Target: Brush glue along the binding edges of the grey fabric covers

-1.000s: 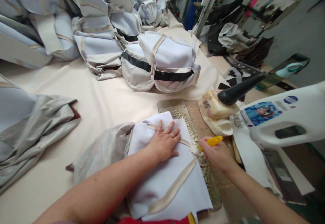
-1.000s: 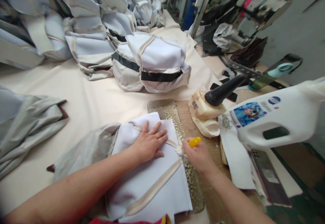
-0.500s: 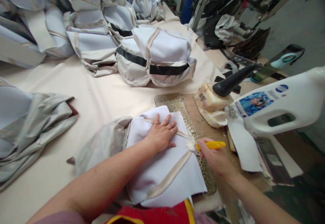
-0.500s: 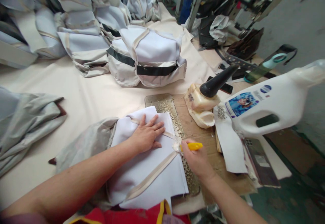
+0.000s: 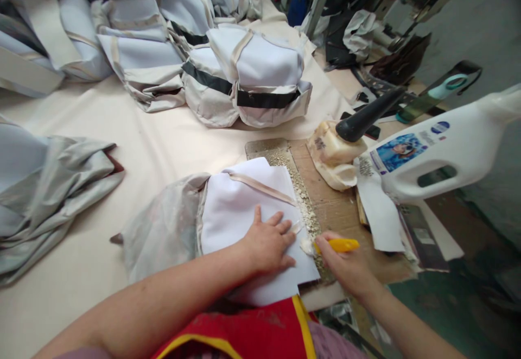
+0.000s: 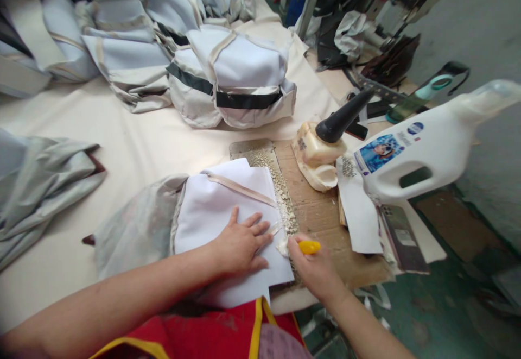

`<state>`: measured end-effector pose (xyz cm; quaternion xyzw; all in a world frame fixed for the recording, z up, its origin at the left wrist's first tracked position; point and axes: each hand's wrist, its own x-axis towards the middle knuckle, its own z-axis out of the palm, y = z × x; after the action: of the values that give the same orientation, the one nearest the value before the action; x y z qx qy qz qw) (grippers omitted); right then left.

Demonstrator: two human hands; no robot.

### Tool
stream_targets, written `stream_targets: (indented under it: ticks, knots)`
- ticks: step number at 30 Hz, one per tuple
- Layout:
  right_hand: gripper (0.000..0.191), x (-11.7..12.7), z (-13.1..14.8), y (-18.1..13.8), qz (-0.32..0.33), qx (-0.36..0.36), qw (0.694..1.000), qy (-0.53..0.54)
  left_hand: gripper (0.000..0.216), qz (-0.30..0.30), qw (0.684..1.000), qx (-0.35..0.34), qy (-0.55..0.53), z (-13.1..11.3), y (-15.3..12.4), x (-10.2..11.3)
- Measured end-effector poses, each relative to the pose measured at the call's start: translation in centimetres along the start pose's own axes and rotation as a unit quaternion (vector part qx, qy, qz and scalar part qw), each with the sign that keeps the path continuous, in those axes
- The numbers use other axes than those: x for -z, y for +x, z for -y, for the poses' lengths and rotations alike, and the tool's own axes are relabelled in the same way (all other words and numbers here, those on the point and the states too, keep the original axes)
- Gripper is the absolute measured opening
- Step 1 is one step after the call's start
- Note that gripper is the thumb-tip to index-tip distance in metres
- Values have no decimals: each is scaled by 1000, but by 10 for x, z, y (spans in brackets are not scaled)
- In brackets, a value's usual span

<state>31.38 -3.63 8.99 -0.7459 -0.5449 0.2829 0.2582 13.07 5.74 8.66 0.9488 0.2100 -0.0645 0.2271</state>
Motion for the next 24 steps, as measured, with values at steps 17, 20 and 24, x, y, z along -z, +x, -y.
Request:
stream_targets:
  ticks: [17,20,24]
  knots:
    - [29,-12,-18,-66,-21,91,995,-32,53,-18,1000,1,9,0,1,-10]
    - [28,-9,-20,-82,-35,107,993,-26,51,-22,1000,2,14,-1,0,-11]
    - [26,-2,-17,-80,-81,117,989,-36,51,-24,1000,0,18,-2,0,-12]
